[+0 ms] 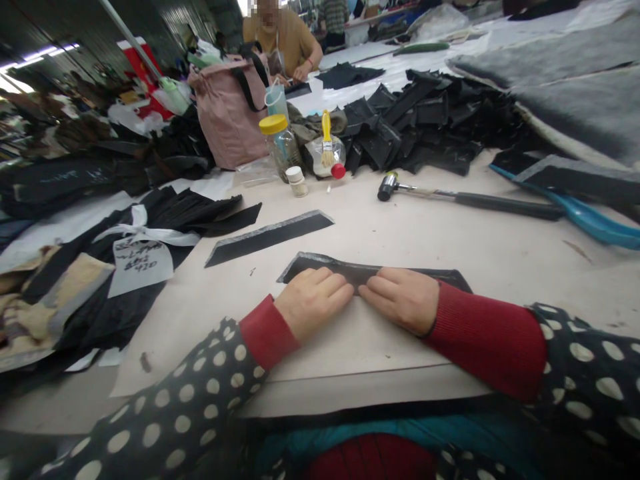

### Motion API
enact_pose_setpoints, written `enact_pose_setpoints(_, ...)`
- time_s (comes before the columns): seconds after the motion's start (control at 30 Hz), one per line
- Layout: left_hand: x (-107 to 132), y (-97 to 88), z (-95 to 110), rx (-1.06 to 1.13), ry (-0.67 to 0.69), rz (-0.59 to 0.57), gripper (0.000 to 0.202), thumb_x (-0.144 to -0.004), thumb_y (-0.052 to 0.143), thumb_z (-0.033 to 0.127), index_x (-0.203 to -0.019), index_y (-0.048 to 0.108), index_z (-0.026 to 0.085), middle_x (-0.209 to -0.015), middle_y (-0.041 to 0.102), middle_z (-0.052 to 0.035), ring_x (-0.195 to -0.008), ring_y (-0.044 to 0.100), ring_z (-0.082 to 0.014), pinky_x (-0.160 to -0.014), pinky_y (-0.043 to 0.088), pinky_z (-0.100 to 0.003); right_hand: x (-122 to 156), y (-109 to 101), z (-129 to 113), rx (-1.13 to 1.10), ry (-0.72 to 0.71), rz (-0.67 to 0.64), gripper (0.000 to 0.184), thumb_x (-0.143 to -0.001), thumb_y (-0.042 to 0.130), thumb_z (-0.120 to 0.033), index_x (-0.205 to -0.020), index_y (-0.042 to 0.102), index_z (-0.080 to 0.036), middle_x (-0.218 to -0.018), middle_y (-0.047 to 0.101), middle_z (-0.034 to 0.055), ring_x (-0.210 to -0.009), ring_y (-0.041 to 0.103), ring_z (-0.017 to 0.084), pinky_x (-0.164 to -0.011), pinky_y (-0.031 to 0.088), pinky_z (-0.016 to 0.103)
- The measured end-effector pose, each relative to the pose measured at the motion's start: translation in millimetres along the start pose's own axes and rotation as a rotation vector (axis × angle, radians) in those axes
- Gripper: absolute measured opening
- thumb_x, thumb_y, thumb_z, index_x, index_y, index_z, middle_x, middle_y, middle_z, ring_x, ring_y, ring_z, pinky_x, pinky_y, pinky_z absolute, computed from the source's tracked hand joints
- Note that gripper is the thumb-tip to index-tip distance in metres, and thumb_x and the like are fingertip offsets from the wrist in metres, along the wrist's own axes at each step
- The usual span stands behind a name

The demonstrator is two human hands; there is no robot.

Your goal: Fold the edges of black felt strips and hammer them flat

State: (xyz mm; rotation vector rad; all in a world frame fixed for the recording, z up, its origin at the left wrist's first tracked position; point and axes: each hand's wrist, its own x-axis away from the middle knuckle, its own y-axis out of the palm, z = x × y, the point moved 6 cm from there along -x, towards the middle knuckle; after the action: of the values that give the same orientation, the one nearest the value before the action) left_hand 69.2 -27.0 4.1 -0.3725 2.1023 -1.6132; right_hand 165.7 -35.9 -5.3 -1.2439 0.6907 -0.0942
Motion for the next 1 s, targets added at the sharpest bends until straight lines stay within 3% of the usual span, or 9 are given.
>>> enact_pose_setpoints(0.33,0.0,-1.7,3.4,0.024,0.009,-0.015,0.023,-0.087,0.032,0.014,-0.087,0.055,0.013,-0.079,0.056,-0.0050,-0.076,0.049,-0.0155,-0.065,0.042,-0.027,-0.7,-6.0,-3.2,0.062,-0.012,-0.004,0.031,-0.087,0.031,-0.010,-0.075,0.060,-0.012,-0.065,0.048,0.0037,-0.061,0.037,0.014,-0.053,0.027,0.031)
enact_pose_setpoints(0.47,4.2,-0.9,4.1,0.087,-0.010,-0.038,0.023,-0.087,0.032,0.014,-0.094,0.054,0.012,-0.086,0.057,-0.0068,-0.081,0.050,-0.0161,-0.070,0.045,-0.029,1.0,-5.6,-6.2,0.051,0.009,-0.045,0.025,-0.087,0.036,-0.017,-0.082,0.060,-0.010,-0.068,0.049,0.0050,-0.062,0.039,0.016,-0.052,0.029,0.030)
enact_pose_setpoints(0.57,9.2,-0.1,2.2,0.153,-0.048,-0.001,0.023,-0.086,0.035,0.014,-0.100,0.053,0.013,-0.099,0.057,-0.0081,-0.093,0.050,-0.0179,-0.080,0.045,-0.032,2.8,-2.9,-6.9,0.010,0.084,-0.089,0.025,-0.086,0.039,-0.023,-0.087,0.060,-0.009,-0.073,0.051,0.0070,-0.066,0.041,0.017,-0.056,0.034,0.031)
enact_pose_setpoints(0.7,14.3,3.4,0.8,0.212,-0.091,0.028,0.025,-0.083,0.038,0.011,-0.104,0.052,0.013,-0.114,0.052,-0.0102,-0.107,0.045,-0.0193,-0.091,0.042,-0.035,2.5,-2.1,-6.1,-0.033,0.219,-0.136,0.021,-0.084,0.040,-0.017,-0.086,0.060,-0.011,-0.078,0.053,0.0083,-0.073,0.043,0.018,-0.064,0.038,0.031)
enact_pose_setpoints(1.0,12.7,1.9,0.8,0.281,-0.112,-0.017,0.026,-0.085,0.036,0.016,-0.106,0.050,0.012,-0.114,0.051,-0.0116,-0.108,0.045,-0.0198,-0.091,0.041,-0.035,-32.8,-1.3,4.9,-0.025,0.360,-0.208,0.021,-0.079,0.042,-0.007,-0.090,0.059,-0.011,-0.083,0.054,0.0087,-0.076,0.045,0.019,-0.071,0.039,0.030)
